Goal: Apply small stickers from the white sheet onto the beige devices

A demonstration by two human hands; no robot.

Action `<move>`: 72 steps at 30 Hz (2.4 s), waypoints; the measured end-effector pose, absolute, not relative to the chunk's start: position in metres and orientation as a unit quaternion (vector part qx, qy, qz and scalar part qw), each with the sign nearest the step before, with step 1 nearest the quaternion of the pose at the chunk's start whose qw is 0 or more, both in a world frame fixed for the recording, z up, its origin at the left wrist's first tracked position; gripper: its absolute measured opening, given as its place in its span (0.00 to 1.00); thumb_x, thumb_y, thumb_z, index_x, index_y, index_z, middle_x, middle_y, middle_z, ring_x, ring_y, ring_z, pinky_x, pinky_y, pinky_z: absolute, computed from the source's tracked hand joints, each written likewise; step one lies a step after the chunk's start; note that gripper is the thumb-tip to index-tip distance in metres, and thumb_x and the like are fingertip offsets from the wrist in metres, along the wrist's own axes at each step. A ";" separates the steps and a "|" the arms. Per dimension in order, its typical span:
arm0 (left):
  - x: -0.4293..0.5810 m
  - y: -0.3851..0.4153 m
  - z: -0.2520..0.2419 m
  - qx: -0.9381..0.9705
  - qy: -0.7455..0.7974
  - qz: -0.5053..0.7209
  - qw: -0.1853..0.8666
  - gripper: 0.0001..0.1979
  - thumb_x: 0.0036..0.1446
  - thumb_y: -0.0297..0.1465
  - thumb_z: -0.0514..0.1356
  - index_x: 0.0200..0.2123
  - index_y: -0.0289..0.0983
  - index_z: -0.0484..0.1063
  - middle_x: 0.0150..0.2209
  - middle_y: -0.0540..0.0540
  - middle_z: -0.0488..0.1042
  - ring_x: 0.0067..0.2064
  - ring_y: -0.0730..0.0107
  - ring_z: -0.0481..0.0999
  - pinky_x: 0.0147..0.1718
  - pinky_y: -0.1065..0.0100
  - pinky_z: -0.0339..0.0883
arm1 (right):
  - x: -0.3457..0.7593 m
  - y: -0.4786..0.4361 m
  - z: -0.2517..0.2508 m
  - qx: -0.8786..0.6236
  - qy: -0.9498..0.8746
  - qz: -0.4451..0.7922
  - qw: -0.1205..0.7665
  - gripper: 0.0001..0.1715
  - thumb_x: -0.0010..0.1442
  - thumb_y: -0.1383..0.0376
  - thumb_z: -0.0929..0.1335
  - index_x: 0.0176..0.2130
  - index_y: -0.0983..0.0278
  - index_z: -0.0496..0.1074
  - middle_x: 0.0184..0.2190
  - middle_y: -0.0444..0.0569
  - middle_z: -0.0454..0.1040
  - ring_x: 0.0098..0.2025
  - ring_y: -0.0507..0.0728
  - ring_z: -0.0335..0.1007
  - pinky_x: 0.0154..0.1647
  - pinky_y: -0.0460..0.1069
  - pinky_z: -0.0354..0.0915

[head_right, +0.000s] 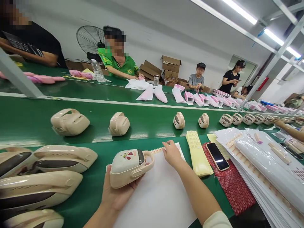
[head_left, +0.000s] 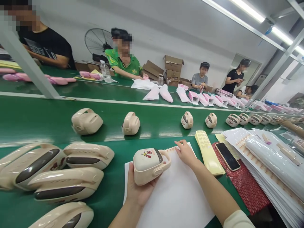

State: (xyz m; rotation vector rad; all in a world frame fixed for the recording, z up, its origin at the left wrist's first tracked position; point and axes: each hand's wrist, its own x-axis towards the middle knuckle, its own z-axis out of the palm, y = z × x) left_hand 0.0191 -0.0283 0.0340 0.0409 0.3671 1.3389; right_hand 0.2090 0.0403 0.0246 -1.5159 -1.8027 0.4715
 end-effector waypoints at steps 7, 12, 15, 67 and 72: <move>0.019 -0.025 0.024 0.027 0.097 0.625 0.774 0.25 0.57 0.38 0.54 0.58 0.46 0.56 0.45 0.41 0.76 0.44 0.52 0.76 0.38 0.54 0.72 | 0.198 0.037 0.033 -0.598 -0.617 0.249 0.447 0.05 0.49 0.65 0.66 0.23 0.62 0.70 0.35 0.49 0.67 0.39 0.57 0.67 0.37 0.52 0.65; 0.021 -0.024 0.024 0.047 0.057 0.641 0.764 0.27 0.55 0.39 0.56 0.58 0.44 0.57 0.48 0.40 0.74 0.47 0.52 0.74 0.42 0.56 0.71 | 0.160 0.002 0.062 -0.491 -0.454 0.485 0.563 0.12 0.40 0.56 0.72 0.21 0.62 0.70 0.43 0.52 0.71 0.52 0.64 0.62 0.47 0.57 0.61; 0.023 -0.025 0.026 0.056 0.033 0.645 0.762 0.27 0.56 0.39 0.56 0.58 0.42 0.57 0.47 0.39 0.74 0.48 0.54 0.73 0.45 0.58 0.68 | 0.137 -0.014 0.069 -0.486 -0.449 0.490 0.568 0.12 0.39 0.57 0.73 0.19 0.61 0.71 0.47 0.52 0.69 0.58 0.65 0.53 0.55 0.61 0.52; 0.016 -0.026 0.024 0.146 0.169 0.614 0.757 0.24 0.48 0.46 0.60 0.49 0.46 0.67 0.46 0.47 0.75 0.48 0.55 0.72 0.39 0.59 0.72 | 0.194 0.055 0.019 -0.627 -0.595 0.289 0.412 0.06 0.49 0.71 0.65 0.23 0.63 0.69 0.34 0.51 0.68 0.39 0.58 0.67 0.45 0.55 0.63; 0.028 -0.032 0.024 0.416 0.411 0.597 0.549 0.45 0.33 0.34 0.70 0.56 0.45 0.55 0.54 0.42 0.65 0.54 0.49 0.65 0.47 0.53 0.64 | 0.202 0.036 0.062 -0.568 -0.571 0.382 0.454 0.08 0.50 0.61 0.68 0.24 0.63 0.70 0.42 0.52 0.70 0.45 0.59 0.67 0.45 0.54 0.62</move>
